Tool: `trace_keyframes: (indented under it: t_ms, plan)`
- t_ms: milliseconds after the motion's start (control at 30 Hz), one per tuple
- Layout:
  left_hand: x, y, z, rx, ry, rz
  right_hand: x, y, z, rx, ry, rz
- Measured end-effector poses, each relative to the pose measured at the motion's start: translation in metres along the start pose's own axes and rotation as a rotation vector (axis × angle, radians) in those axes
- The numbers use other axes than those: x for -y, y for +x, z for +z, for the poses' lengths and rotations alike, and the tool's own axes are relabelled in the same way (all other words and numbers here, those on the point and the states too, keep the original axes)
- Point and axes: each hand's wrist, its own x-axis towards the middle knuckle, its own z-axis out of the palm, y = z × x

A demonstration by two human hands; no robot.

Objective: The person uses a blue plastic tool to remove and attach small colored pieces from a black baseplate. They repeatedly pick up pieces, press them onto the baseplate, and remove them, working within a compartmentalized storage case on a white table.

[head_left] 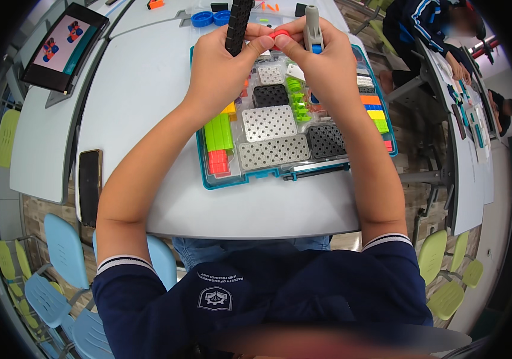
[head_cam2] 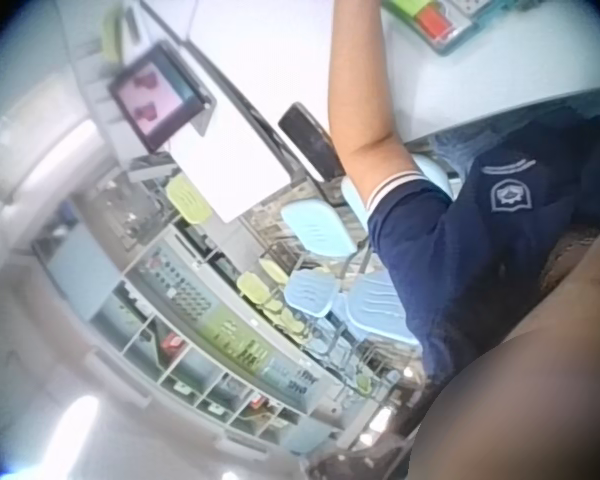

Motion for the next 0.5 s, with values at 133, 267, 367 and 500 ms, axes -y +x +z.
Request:
trace_keyframes:
  t_ms: [133,267,367,500]
  plan:
    - [-0.002,-0.001,0.004,-0.039,0.048,0.088,-0.004,0.000,0.009,-0.050,0.079,0.004]
    - [0.001,-0.002,0.005,-0.053,0.056,0.119,-0.006,-0.002,0.011,-0.077,0.072,0.053]
    - [0.002,-0.002,0.005,-0.058,0.059,0.127,-0.006,-0.004,0.012,-0.097,0.089,0.063]
    - [0.001,-0.004,0.006,-0.072,0.106,0.137,-0.006,-0.006,0.014,-0.118,0.087,0.037]
